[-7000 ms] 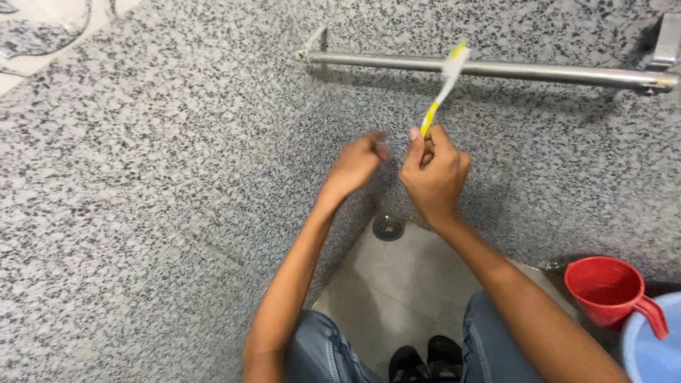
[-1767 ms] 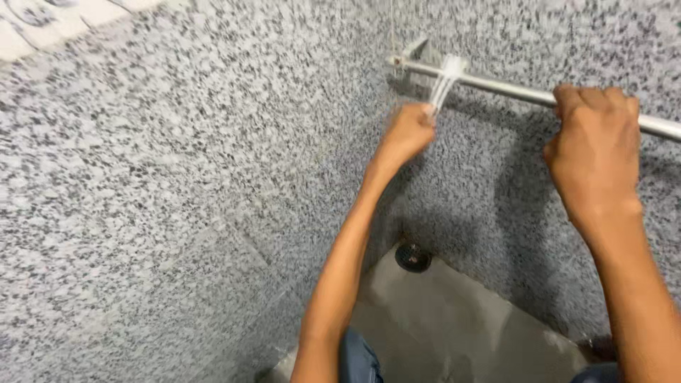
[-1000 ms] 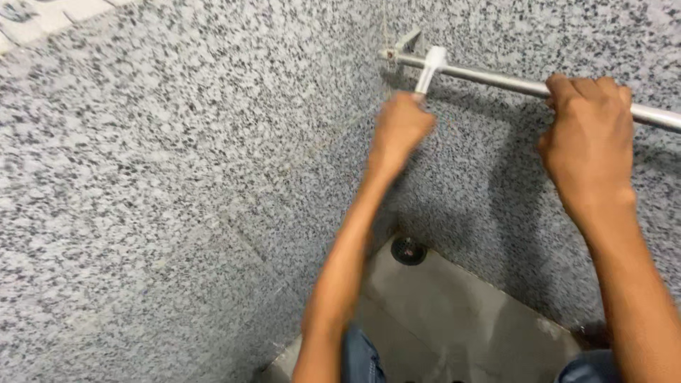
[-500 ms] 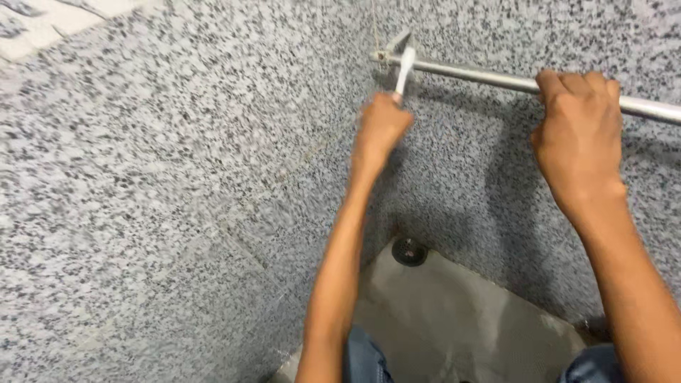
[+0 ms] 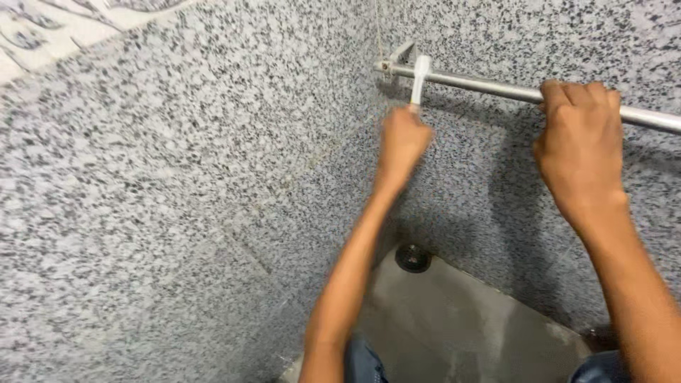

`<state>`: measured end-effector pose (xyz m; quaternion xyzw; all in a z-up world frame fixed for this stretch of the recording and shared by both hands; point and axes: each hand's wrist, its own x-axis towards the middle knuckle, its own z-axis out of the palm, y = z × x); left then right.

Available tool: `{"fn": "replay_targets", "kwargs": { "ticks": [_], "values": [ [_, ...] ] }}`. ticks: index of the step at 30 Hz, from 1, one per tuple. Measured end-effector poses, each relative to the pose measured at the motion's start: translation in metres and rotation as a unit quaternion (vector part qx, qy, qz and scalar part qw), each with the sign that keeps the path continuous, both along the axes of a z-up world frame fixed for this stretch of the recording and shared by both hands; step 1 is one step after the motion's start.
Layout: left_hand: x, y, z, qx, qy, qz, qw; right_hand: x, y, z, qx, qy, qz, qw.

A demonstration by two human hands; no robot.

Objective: The person scrubs a metal towel bar and a wall-mounted faucet with a toothbrush while intermittently dipping the brush into a red cup of water. The person holds the cup in one hand and scrubs the fixtures with the other, then rinses the brush under the faucet.

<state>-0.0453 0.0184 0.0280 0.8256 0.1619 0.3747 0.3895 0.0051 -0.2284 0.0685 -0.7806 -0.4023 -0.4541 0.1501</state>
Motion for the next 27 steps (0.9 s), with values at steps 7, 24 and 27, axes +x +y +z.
{"fn": "replay_targets", "kwargs": {
  "ticks": [7,24,27],
  "values": [
    [0.045,-0.077,-0.072,0.016,-0.11,-0.098,0.989,0.006,-0.005,-0.003,-0.025,0.087,-0.01,0.996],
    [0.082,-0.026,-0.084,0.185,-0.175,0.002,0.967,0.027,-0.009,-0.022,-0.006,-0.004,0.008,1.0],
    [0.047,0.008,-0.049,0.302,-0.199,0.094,0.927,0.025,-0.008,-0.024,-0.003,-0.008,0.006,1.0]
  ]
}}
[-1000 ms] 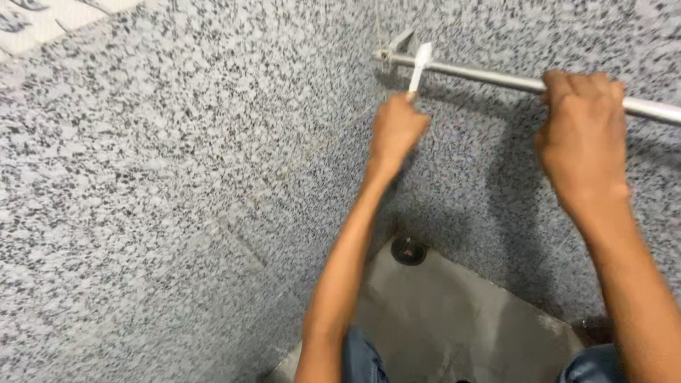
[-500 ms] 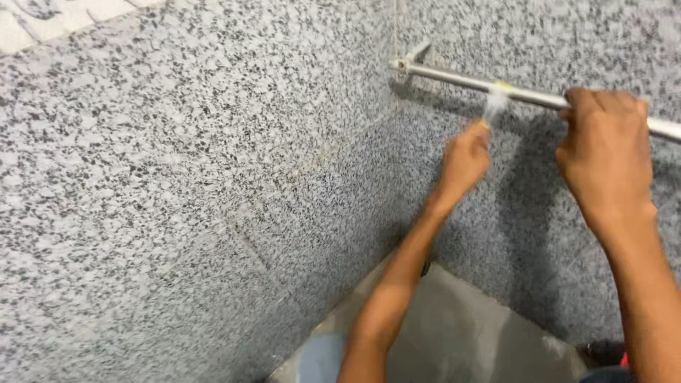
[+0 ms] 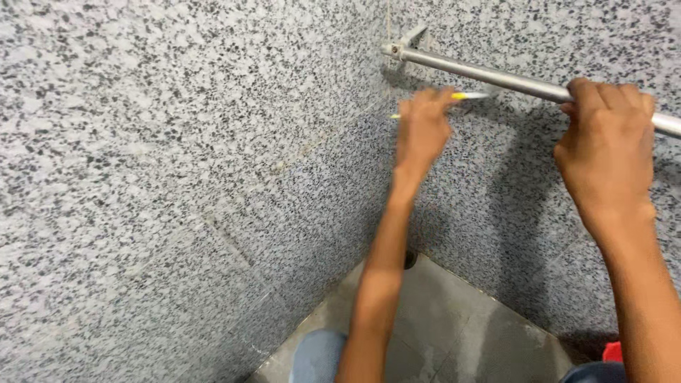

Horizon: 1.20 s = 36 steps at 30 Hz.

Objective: The person scrubs a metal towel bar and a wall-mounted faucet with a toothbrush while intermittently dipping the brush into a red cup of water. The person holds the cup in one hand and scrubs the fixtures with the other, then rinses the brush under the faucet.

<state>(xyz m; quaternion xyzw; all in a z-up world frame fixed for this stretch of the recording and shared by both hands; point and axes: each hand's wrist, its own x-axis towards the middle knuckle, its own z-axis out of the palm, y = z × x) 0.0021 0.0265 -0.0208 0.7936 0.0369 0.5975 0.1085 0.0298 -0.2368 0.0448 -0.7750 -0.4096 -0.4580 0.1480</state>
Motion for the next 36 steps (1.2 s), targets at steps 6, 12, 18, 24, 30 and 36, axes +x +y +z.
{"fn": "replay_targets", "kwargs": {
  "ticks": [6,12,18,24,30,36],
  "values": [
    [-0.059,0.005,0.035,-0.199,0.056,0.055,0.977,-0.001,0.005,0.002,-0.004,0.012,-0.027,1.0],
    [-0.082,-0.011,0.065,-0.22,0.057,0.108,0.968,-0.008,0.005,0.005,0.004,-0.015,-0.02,1.0],
    [-0.069,0.026,0.078,-0.274,0.214,-0.109,0.931,-0.008,0.011,0.005,0.023,-0.021,-0.01,0.999],
    [-0.059,0.03,0.077,-0.459,0.25,-0.349,0.778,-0.007,0.016,0.005,0.033,-0.027,-0.015,0.999],
    [-0.081,0.017,0.093,-0.475,0.222,-0.293,0.8,-0.009,0.019,0.007,0.054,-0.021,-0.01,0.998],
    [-0.089,-0.002,0.091,-0.476,0.177,-0.212,0.835,-0.011,0.014,0.0,0.046,-0.004,-0.003,0.999]
  ]
}}
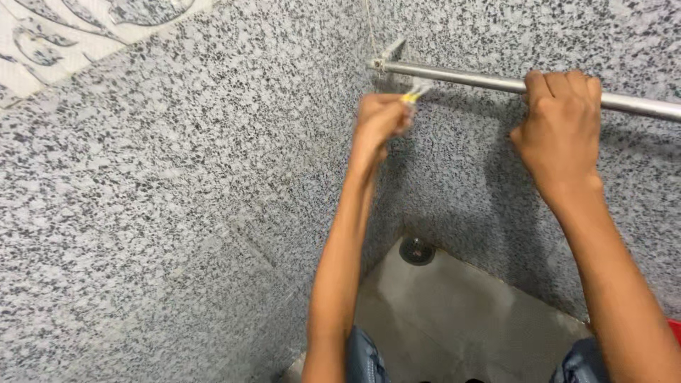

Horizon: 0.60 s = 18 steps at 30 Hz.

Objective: The person scrubs a metal towel bar and a wall-mounted faucet with a toothbrush while intermittently dipping the brush into a red cup of water. The person holds the cup in one hand and scrubs the fixtures with the other, then rinses the brush under the faucet.

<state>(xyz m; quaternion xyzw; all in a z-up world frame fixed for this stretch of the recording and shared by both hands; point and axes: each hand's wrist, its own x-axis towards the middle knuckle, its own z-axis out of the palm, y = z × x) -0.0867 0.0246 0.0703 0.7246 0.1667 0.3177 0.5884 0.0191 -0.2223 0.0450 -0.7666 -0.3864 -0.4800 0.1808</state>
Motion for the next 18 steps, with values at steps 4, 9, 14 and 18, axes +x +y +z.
{"fn": "replay_targets", "kwargs": {
  "ticks": [4,9,14,18],
  "values": [
    [-0.022,0.002,0.023,-0.003,-0.037,0.023,0.999,-0.002,0.0,0.013,-0.003,0.001,-0.001,1.0],
    [-0.028,-0.027,0.028,0.165,-0.015,-0.07,0.984,-0.005,0.001,0.007,0.012,-0.001,0.019,1.0],
    [-0.025,-0.03,0.031,0.382,-0.014,0.23,0.895,0.002,-0.002,0.008,-0.005,-0.004,-0.005,1.0],
    [-0.021,-0.037,0.014,0.443,-0.015,0.164,0.881,0.001,0.0,0.006,-0.008,0.005,-0.004,1.0]
  ]
}}
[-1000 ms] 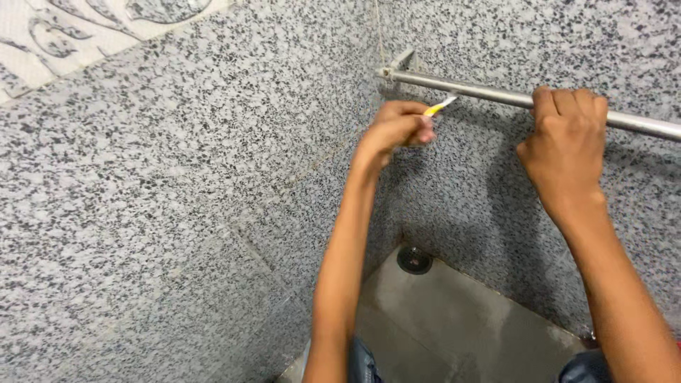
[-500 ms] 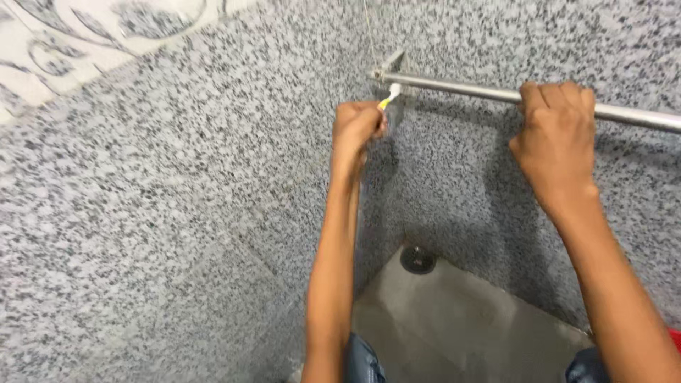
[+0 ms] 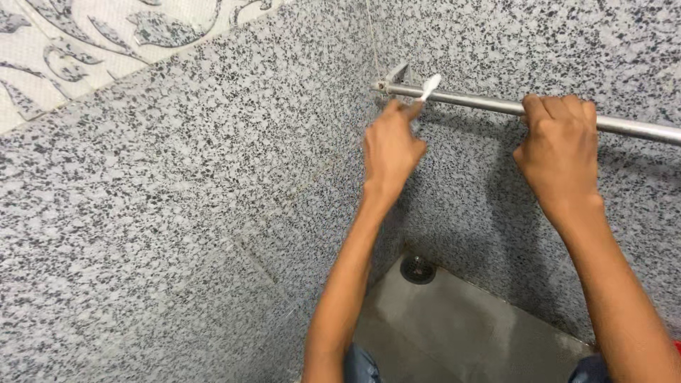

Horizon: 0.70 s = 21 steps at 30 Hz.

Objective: The person scrubs a metal towel bar and a wall-mounted faucet with a toothbrush while intermittently dipping the brush into a red cup of water. The person holds the cup in one hand and scrubs the fixtures with the other, then rinses the brush under the faucet.

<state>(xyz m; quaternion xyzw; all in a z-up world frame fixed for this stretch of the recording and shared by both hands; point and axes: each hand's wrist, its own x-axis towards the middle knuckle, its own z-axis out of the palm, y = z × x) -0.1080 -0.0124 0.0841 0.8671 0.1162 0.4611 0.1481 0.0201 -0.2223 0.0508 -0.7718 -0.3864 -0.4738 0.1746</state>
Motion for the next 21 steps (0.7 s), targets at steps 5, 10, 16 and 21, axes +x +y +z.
{"fn": "replay_targets", "kwargs": {
  "ticks": [5,10,16,21],
  "values": [
    [0.016,-0.037,-0.017,0.023,0.05,-0.112,0.992,0.0,-0.003,-0.003,0.006,0.005,0.011,1.0],
    [0.006,-0.029,-0.006,-0.049,-0.008,-0.082,0.995,0.001,-0.006,0.001,-0.003,-0.008,0.013,1.0],
    [0.0,-0.054,-0.015,-0.152,0.001,-0.142,0.978,-0.004,-0.003,0.009,0.01,0.006,0.025,1.0],
    [-0.005,-0.04,-0.025,-0.202,-0.046,-0.063,0.976,-0.006,-0.01,0.005,0.002,0.016,0.041,0.999]
  ]
}}
